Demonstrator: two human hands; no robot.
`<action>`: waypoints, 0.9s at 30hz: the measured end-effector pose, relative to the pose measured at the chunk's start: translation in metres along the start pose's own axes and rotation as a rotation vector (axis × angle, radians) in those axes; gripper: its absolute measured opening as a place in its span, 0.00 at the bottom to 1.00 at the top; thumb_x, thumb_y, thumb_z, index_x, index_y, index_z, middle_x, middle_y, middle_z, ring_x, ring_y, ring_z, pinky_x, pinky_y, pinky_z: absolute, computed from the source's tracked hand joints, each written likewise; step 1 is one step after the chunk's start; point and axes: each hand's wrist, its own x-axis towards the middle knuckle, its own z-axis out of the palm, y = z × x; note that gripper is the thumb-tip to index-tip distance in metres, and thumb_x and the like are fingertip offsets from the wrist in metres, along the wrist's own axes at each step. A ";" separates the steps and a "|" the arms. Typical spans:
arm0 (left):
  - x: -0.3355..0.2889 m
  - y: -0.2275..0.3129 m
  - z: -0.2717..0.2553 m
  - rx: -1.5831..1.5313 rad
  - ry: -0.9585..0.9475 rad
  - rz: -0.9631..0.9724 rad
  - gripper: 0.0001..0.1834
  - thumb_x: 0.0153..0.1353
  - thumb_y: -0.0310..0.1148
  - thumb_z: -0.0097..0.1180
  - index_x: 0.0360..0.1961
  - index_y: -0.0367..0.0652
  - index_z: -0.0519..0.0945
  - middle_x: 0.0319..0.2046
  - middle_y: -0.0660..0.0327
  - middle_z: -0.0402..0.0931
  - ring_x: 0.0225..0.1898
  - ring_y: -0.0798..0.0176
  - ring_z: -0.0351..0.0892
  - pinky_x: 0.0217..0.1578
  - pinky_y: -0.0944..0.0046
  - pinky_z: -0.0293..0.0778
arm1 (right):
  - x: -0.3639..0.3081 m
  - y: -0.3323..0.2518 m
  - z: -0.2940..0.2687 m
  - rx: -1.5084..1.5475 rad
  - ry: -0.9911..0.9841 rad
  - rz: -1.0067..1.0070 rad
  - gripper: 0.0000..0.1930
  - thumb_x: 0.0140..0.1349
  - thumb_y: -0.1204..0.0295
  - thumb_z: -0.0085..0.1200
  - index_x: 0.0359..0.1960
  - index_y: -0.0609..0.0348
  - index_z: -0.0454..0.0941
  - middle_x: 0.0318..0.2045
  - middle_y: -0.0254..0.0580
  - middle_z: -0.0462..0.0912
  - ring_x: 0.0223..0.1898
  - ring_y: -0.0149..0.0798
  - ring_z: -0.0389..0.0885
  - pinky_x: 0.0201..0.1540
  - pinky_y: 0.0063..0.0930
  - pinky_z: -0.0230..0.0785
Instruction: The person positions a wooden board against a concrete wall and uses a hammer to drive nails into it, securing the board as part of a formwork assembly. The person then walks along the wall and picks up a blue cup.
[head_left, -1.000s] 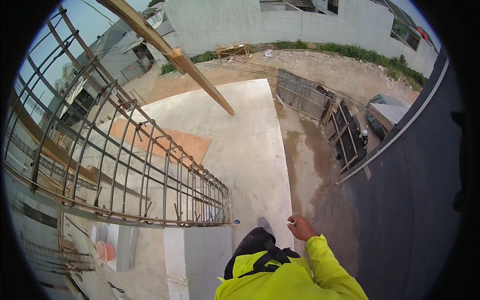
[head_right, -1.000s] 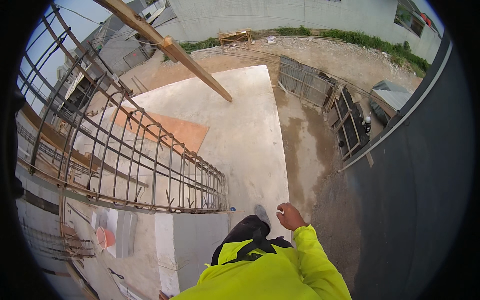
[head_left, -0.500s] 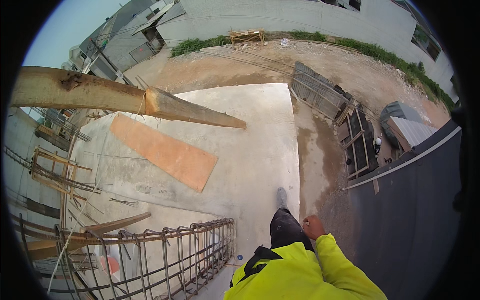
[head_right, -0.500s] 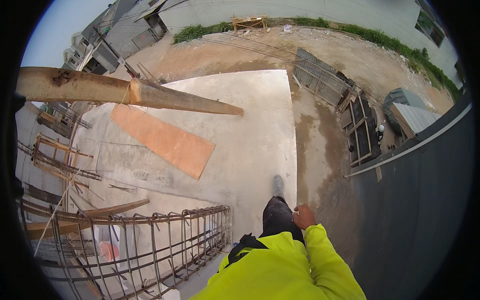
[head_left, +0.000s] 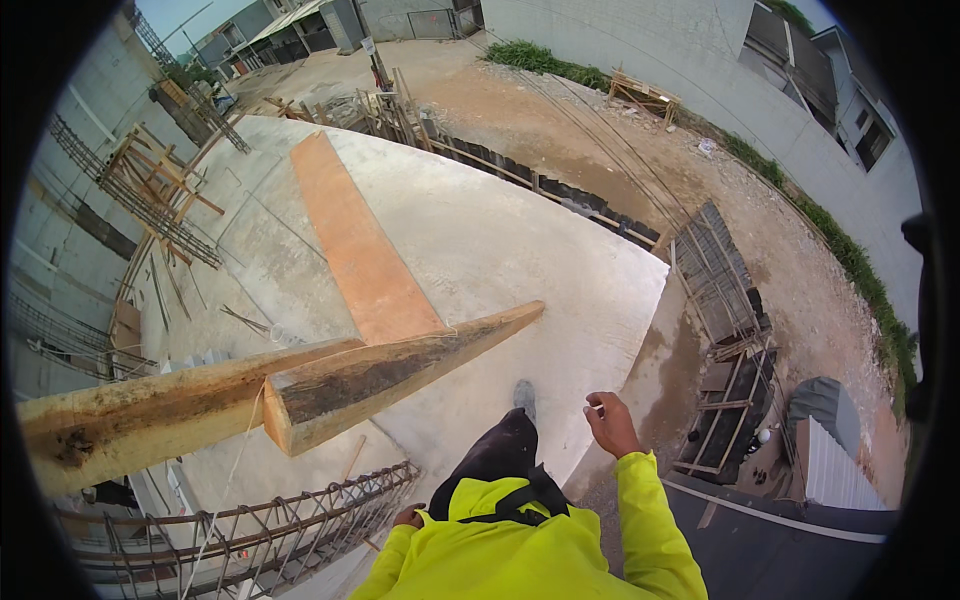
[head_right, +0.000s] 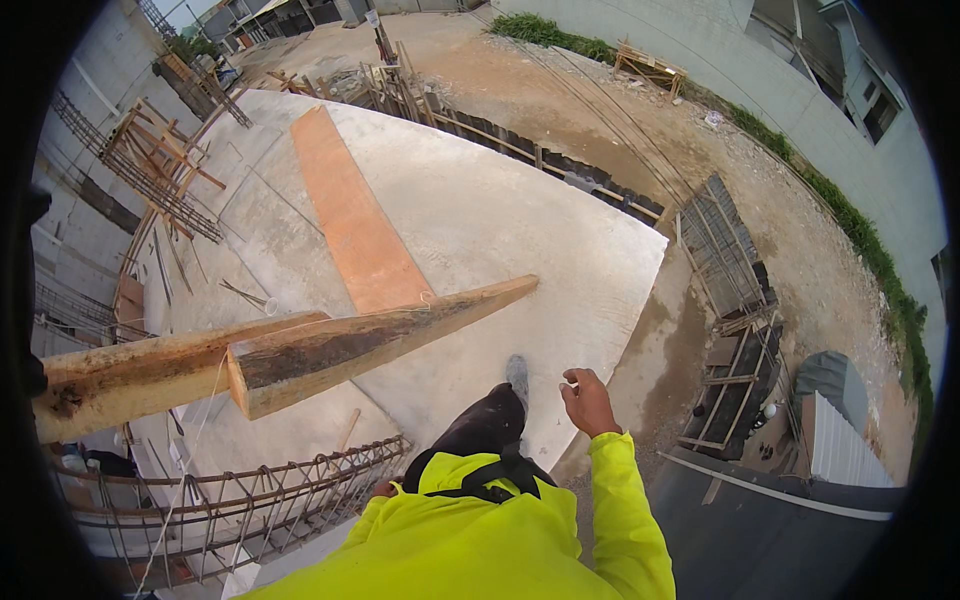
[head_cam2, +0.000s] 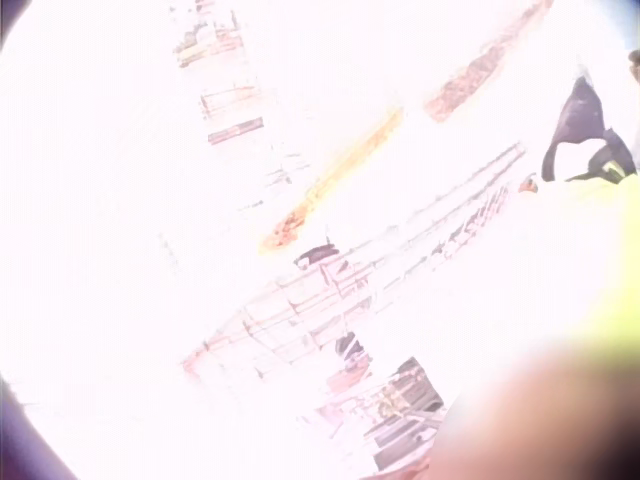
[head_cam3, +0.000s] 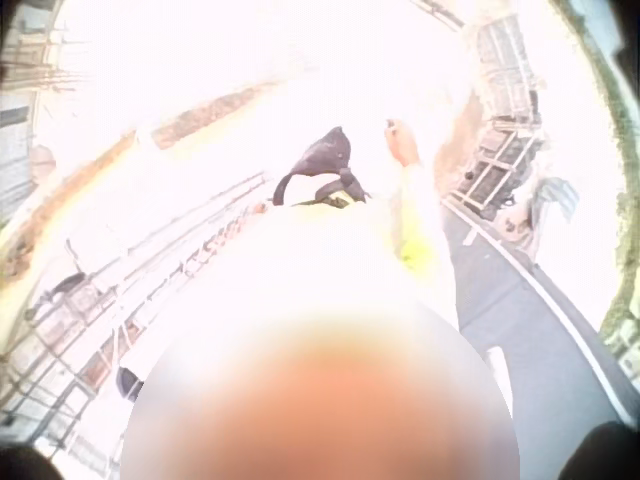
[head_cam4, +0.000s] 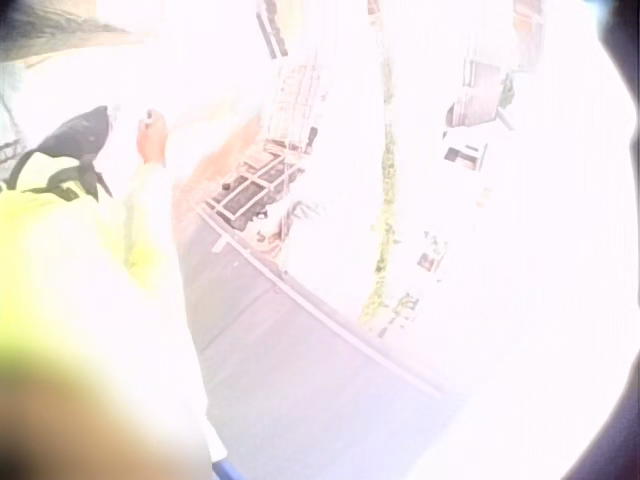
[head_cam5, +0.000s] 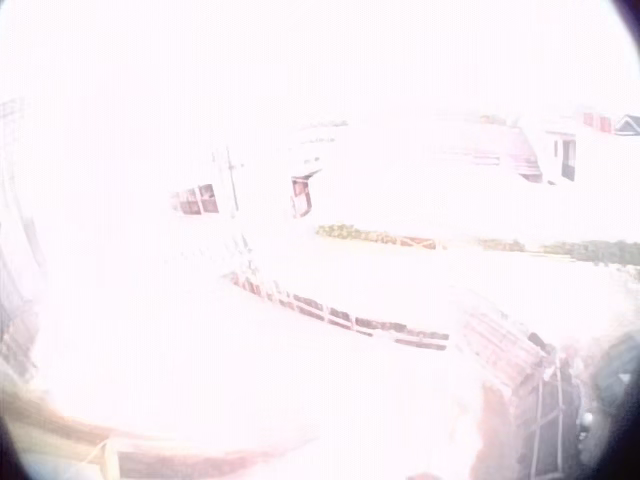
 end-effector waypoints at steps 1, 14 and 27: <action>0.016 0.029 0.006 -0.005 -0.016 -0.002 0.22 0.59 0.43 0.53 0.53 0.50 0.81 0.40 0.51 0.84 0.41 0.51 0.84 0.43 0.57 0.77 | 0.032 -0.003 -0.007 -0.007 -0.033 -0.012 0.13 0.59 0.73 0.58 0.45 0.64 0.78 0.39 0.51 0.80 0.33 0.44 0.80 0.37 0.34 0.74; 0.171 0.313 0.106 -0.143 -0.230 -0.325 0.24 0.57 0.45 0.56 0.51 0.45 0.82 0.44 0.53 0.84 0.45 0.53 0.84 0.50 0.60 0.77 | 0.324 0.179 -0.146 -0.376 -0.282 0.250 0.13 0.54 0.68 0.60 0.39 0.62 0.82 0.32 0.51 0.85 0.36 0.51 0.84 0.43 0.42 0.75; 0.336 0.554 0.111 -0.574 0.110 -0.610 0.22 0.58 0.41 0.55 0.52 0.42 0.81 0.44 0.53 0.84 0.44 0.56 0.84 0.49 0.61 0.77 | 0.705 0.238 -0.188 -0.706 -0.798 -0.220 0.14 0.62 0.64 0.52 0.44 0.59 0.78 0.40 0.59 0.80 0.43 0.59 0.77 0.46 0.51 0.70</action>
